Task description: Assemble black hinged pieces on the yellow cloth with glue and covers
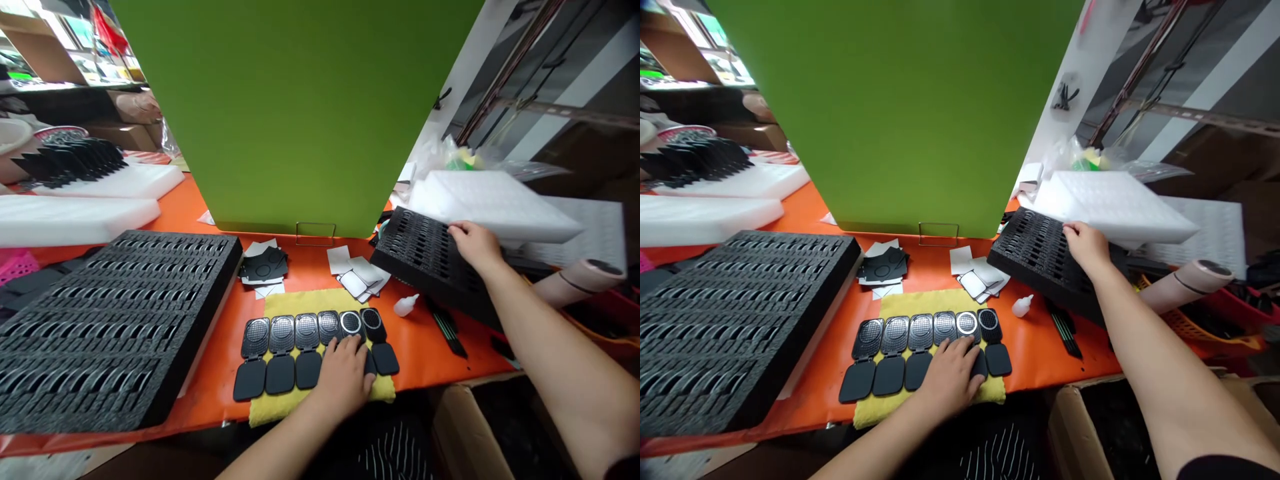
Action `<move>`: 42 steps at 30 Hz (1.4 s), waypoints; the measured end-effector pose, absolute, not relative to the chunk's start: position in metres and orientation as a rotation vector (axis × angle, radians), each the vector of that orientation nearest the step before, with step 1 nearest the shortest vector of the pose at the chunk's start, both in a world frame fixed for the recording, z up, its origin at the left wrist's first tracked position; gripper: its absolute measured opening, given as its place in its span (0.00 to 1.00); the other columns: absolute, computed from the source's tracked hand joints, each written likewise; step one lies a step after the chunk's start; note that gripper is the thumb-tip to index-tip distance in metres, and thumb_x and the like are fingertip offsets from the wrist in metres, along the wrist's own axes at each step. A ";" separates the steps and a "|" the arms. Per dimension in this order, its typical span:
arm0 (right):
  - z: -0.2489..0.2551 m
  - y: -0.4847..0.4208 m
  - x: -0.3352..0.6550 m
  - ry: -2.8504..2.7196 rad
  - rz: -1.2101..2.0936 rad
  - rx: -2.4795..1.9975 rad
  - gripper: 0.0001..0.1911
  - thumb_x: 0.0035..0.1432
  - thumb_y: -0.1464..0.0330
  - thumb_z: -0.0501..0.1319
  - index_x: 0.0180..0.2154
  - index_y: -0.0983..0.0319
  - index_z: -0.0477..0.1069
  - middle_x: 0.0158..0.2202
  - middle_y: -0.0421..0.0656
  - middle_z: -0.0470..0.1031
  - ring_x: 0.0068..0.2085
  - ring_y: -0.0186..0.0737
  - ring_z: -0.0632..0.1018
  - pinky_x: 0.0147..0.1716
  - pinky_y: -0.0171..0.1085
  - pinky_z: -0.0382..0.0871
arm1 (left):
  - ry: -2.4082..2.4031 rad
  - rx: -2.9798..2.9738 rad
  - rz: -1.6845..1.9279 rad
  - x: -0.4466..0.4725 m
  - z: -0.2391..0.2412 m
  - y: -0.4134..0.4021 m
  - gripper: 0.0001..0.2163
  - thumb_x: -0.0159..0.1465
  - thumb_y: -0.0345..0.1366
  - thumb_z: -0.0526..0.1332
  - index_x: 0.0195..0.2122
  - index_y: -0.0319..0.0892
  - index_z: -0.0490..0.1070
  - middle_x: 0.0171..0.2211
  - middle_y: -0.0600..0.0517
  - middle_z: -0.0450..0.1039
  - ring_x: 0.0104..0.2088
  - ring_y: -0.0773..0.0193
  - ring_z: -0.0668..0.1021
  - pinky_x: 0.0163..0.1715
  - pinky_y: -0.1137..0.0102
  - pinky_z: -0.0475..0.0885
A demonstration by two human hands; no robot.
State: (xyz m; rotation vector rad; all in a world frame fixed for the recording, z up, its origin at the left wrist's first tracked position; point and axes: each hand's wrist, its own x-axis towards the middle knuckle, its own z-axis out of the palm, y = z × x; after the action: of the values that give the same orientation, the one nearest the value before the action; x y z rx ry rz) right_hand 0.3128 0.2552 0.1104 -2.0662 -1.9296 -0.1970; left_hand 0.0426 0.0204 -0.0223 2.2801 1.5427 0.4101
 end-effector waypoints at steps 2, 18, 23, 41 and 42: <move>0.106 0.280 0.319 -2.023 -0.177 -2.129 0.19 0.57 0.62 0.48 0.45 0.61 0.69 0.43 0.47 0.73 0.41 0.43 0.72 0.36 0.37 0.62 | 1.535 2.250 0.497 0.037 -0.021 0.014 0.20 0.60 0.46 0.50 0.51 0.46 0.61 0.55 0.49 0.58 0.55 0.55 0.61 0.55 0.54 0.52; 0.104 0.281 0.281 -2.107 -0.411 -2.119 0.21 0.60 0.63 0.43 0.44 0.68 0.66 0.41 0.62 0.69 0.41 0.52 0.71 0.34 0.46 0.61 | 1.583 2.148 0.504 0.007 -0.017 -0.020 0.17 0.61 0.43 0.51 0.51 0.47 0.62 0.53 0.52 0.61 0.56 0.59 0.59 0.58 0.57 0.47; 0.089 0.199 0.220 -2.202 0.007 -1.603 0.16 0.57 0.59 0.50 0.40 0.60 0.69 0.38 0.46 0.74 0.37 0.42 0.73 0.36 0.38 0.63 | 1.660 2.204 0.386 0.008 -0.025 -0.012 0.22 0.61 0.44 0.49 0.56 0.42 0.56 0.58 0.48 0.55 0.58 0.57 0.55 0.58 0.55 0.43; -0.023 0.128 0.115 -2.724 0.296 -1.312 0.16 0.58 0.62 0.50 0.36 0.60 0.73 0.33 0.45 0.73 0.39 0.40 0.72 0.39 0.34 0.61 | 1.727 2.245 0.268 0.011 -0.025 0.006 0.22 0.59 0.47 0.50 0.52 0.41 0.60 0.51 0.45 0.62 0.51 0.56 0.64 0.56 0.53 0.47; -0.018 0.127 0.118 -2.715 0.289 -1.316 0.16 0.58 0.61 0.50 0.39 0.60 0.73 0.34 0.45 0.73 0.39 0.40 0.72 0.39 0.35 0.61 | 1.720 2.245 0.249 0.011 -0.024 0.007 0.21 0.60 0.47 0.50 0.51 0.41 0.61 0.50 0.46 0.63 0.50 0.56 0.65 0.55 0.54 0.49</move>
State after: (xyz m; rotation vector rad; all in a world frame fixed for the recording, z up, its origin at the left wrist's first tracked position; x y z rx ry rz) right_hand 0.1175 0.1268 -0.0183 -1.3157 -2.7152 0.2886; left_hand 0.0106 0.0072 -0.0238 2.2454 1.7200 0.2486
